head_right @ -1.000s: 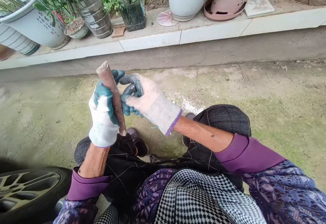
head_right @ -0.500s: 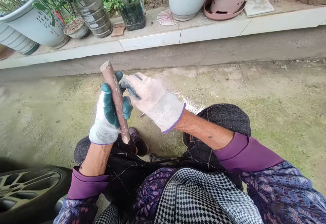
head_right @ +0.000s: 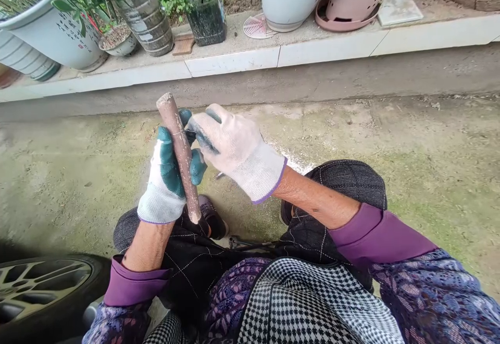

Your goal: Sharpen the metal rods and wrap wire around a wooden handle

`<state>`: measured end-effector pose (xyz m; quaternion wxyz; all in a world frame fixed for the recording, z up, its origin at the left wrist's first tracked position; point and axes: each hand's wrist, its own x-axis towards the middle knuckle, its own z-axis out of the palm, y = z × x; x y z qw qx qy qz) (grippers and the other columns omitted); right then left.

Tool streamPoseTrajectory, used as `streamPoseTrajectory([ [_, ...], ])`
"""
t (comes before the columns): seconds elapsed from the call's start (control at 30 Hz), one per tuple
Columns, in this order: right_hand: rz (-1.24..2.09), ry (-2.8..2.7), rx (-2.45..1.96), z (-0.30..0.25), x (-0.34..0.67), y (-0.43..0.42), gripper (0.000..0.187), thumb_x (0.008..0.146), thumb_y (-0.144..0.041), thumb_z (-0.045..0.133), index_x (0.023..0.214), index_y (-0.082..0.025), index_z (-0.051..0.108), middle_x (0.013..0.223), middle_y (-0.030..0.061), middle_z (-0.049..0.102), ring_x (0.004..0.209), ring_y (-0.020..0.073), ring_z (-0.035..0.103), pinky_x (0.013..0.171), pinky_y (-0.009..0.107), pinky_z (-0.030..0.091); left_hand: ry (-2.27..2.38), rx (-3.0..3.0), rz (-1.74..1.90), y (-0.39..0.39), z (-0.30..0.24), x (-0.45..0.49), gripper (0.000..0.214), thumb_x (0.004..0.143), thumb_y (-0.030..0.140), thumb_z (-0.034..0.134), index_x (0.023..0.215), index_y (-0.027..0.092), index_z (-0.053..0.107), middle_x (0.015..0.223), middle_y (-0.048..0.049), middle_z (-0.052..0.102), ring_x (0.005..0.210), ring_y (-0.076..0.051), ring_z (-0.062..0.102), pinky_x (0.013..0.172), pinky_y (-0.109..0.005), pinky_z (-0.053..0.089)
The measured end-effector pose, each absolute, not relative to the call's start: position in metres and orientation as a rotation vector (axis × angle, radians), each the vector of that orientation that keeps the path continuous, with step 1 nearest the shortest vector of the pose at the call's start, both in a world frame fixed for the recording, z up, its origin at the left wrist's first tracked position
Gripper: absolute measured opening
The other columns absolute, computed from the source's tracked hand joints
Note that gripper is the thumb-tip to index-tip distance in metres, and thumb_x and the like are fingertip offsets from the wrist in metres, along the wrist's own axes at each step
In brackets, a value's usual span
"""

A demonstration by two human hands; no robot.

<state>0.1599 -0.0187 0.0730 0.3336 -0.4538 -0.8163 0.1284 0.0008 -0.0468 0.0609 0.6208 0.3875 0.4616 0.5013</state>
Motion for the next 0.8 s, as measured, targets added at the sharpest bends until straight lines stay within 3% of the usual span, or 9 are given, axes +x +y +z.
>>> streamPoseTrajectory([
  [0.17,0.235,-2.192,-1.173,0.075,0.164,-0.017,0.018,0.093,-0.022,0.058,0.109,-0.024,0.067,0.107,0.0067,0.065,0.088,0.0204,0.064,0.072,0.033,0.051,1.031,0.856,1.242,-0.048,0.063,0.006,0.053,0.093,0.063,0.058,0.135,0.03,0.064,0.079,-0.0006,0.073,0.04,-0.011,0.048,0.034,-0.027,0.038],
  [0.3,0.121,-2.204,-1.155,0.072,0.164,-0.016,0.014,0.096,-0.027,0.055,0.103,-0.022,0.066,0.103,0.0057,0.064,0.086,0.0202,0.062,0.071,0.033,0.049,0.965,0.809,1.211,-0.05,0.062,0.008,0.06,0.092,0.067,0.059,0.135,0.025,0.063,0.054,0.0044,0.058,0.037,-0.012,0.047,0.033,-0.024,0.038],
  [0.53,0.234,-2.169,-1.112,0.078,0.166,-0.017,0.016,0.094,-0.027,0.054,0.092,-0.019,0.068,0.092,0.0052,0.063,0.078,0.0188,0.059,0.069,0.032,0.044,0.928,0.967,1.301,-0.05,0.057,0.005,0.046,0.092,0.062,0.063,0.113,0.021,0.07,0.052,0.0043,0.057,0.035,-0.012,0.049,0.03,-0.022,0.037],
  [0.6,0.439,-2.126,-1.062,0.083,0.171,-0.014,0.013,0.09,-0.025,0.057,0.083,-0.018,0.066,0.083,0.003,0.06,0.074,0.0173,0.056,0.068,0.032,0.044,0.921,1.089,1.322,-0.049,0.058,-0.002,0.039,0.089,0.056,0.07,0.105,0.02,0.072,0.052,0.0044,0.057,0.035,-0.012,0.052,0.031,-0.021,0.037],
  [0.7,1.012,-1.997,-0.93,0.083,0.181,-0.008,0.016,0.083,-0.021,0.063,0.069,-0.019,0.057,0.068,-0.0013,0.054,0.063,0.0126,0.048,0.06,0.029,0.042,0.988,1.276,1.213,-0.047,0.065,-0.015,0.036,0.081,0.044,0.082,0.105,0.018,0.076,0.057,0.0038,0.061,0.041,-0.011,0.056,0.038,-0.022,0.043],
  [0.8,1.623,-1.771,-0.765,0.072,0.186,-0.004,0.019,0.085,-0.028,0.066,0.071,-0.02,0.057,0.06,-0.0049,0.047,0.051,0.009,0.038,0.048,0.026,0.036,1.044,1.416,1.094,-0.045,0.071,-0.023,0.041,0.075,0.031,0.088,0.112,0.015,0.078,0.073,-0.0003,0.071,0.048,-0.01,0.059,0.044,-0.022,0.046],
])
